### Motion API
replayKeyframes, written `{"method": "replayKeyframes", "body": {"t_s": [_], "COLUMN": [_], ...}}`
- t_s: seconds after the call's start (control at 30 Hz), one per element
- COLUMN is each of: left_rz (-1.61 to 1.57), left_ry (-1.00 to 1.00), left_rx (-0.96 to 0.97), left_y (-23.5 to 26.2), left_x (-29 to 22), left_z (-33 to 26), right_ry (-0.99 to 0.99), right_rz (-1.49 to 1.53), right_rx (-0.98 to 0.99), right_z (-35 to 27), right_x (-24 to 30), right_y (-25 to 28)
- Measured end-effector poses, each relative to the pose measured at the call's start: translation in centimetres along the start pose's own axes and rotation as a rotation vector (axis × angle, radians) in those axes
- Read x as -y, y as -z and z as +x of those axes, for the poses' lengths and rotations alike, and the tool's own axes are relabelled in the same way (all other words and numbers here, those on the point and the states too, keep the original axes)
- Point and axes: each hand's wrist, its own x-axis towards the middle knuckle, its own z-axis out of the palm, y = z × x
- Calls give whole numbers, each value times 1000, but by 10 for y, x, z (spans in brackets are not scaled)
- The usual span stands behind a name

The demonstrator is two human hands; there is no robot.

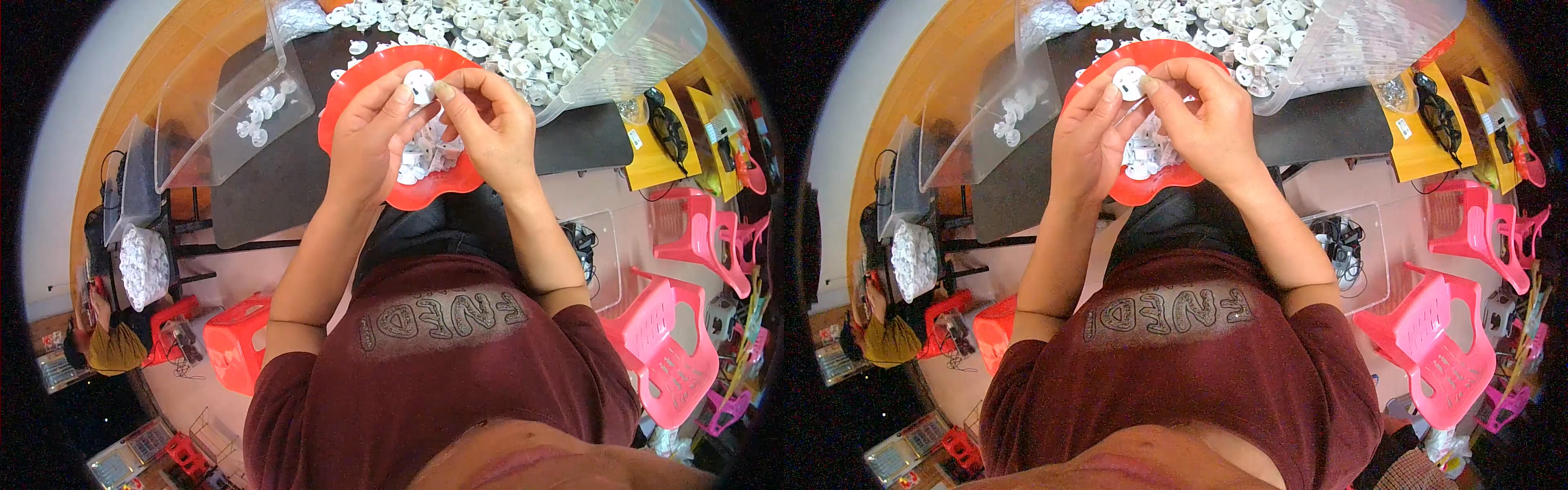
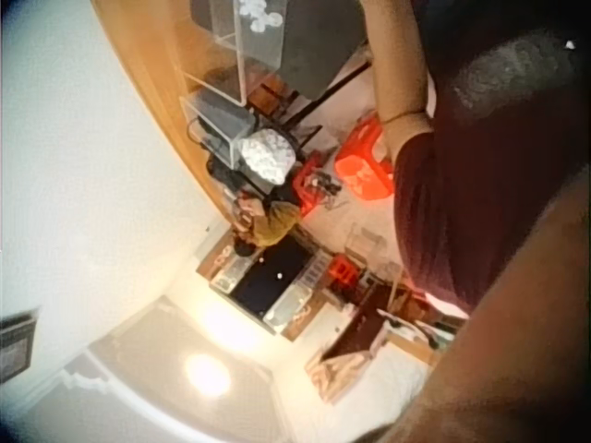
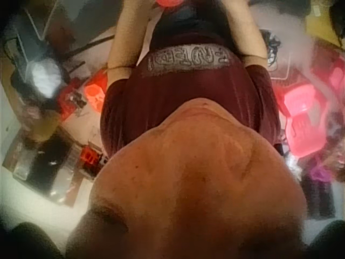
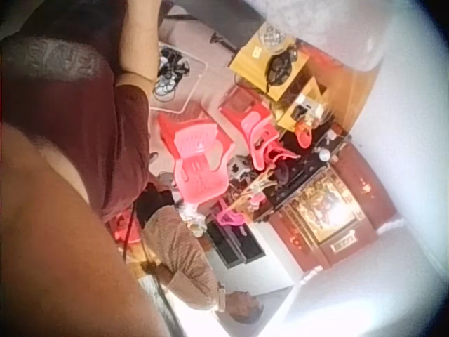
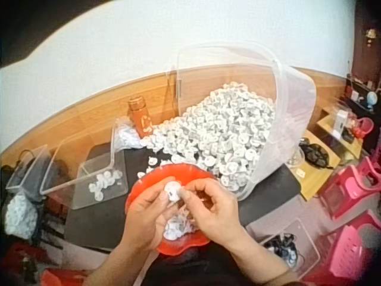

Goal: The person sorts small white plastic components by hand, transferring them from a large storage bin into smaller clear containers and a red bowl.

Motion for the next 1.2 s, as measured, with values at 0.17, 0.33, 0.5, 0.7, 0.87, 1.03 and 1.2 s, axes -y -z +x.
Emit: {"method": "replayKeyframes", "body": {"t_s": [0.17,0.33,0.5,0.7,0.87,1.03,1.2], "left_rz": [44,54,56,56,90,66,61], "left_ry": [-22,-2,2,0,-13,9,24], "left_rx": [58,29,9,5,-23,-14,3], "left_y": [5,3,1,0,-2,0,-2], "left_x": [-1,-5,-5,-5,-5,-8,-10], "left_z": [-3,-6,-7,-8,-9,-10,-10], "right_ry": [230,272,278,314,371,218,-113], "right_rz": [-197,-188,-172,-240,-239,-89,291], "right_rx": [23,48,80,103,132,182,258], "right_z": [6,6,4,5,7,6,7], "right_x": [-2,-1,0,5,5,4,0], "right_y": [6,7,7,9,9,11,14]}}
